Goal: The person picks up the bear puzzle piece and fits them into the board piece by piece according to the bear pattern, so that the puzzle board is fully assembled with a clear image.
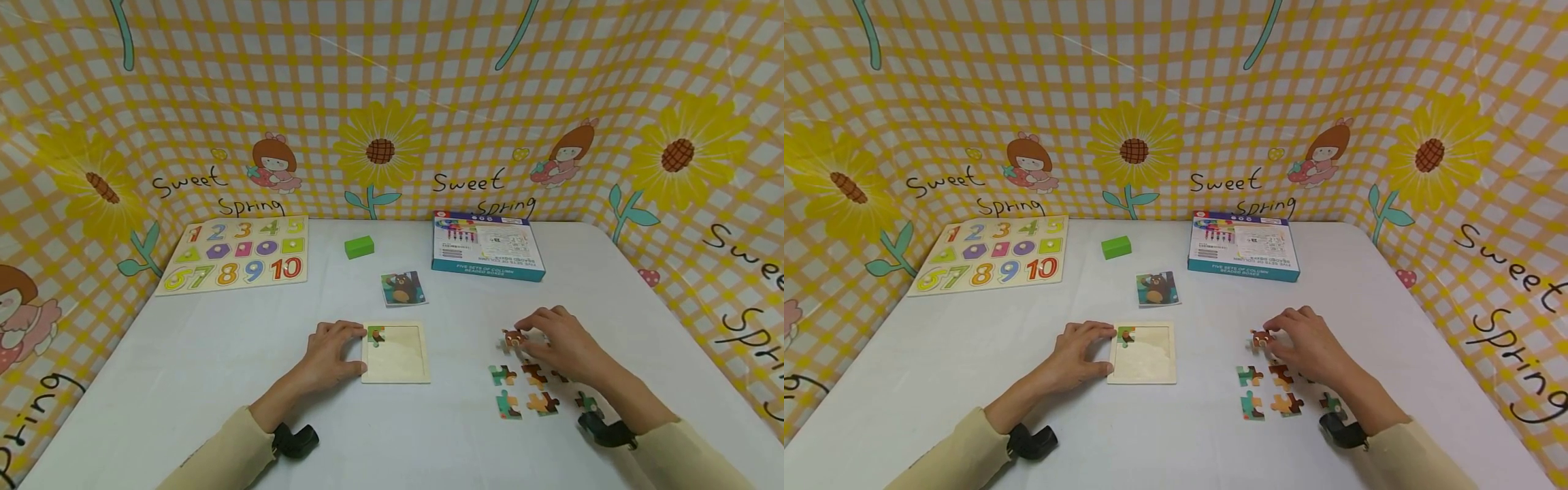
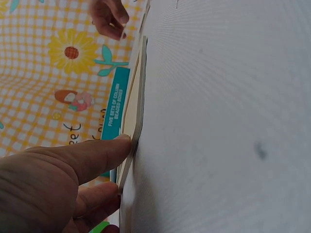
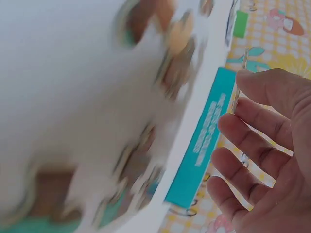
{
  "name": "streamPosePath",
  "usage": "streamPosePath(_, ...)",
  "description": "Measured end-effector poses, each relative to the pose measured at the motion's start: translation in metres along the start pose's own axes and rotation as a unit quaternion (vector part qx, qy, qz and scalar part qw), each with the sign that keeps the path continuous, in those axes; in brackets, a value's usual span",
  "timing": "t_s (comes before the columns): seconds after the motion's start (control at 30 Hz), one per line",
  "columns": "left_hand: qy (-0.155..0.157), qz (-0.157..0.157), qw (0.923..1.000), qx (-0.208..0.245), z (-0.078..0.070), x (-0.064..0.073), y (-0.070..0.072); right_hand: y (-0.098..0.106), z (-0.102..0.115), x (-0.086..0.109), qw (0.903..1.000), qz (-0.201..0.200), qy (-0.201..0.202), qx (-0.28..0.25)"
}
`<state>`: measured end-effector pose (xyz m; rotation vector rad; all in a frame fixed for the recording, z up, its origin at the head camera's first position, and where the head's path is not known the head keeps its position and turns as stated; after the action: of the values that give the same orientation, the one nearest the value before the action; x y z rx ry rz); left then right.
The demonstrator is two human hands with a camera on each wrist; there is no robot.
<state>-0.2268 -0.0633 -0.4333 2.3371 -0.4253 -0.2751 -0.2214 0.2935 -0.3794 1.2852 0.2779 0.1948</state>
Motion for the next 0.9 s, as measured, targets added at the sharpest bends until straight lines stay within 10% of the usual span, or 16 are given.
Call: streamPosePath(0.9, 0.002, 0.0, 1.0, -0.001, -0.002, 0.001, 0.001, -0.032, 0.117, -0.054, 0.9962, -0.028, 0.082, 0.01)
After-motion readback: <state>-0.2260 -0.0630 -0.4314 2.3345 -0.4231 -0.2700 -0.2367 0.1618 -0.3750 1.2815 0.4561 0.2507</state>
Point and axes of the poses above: each hand's wrist, its own x-axis away from the middle knuckle, its own y-axis out of the back of the hand, z = x × y, the point moved 6 cm from there along -x, towards the middle knuckle, and after that the axes turned 1 degree about -y, right-handed, at the moved point
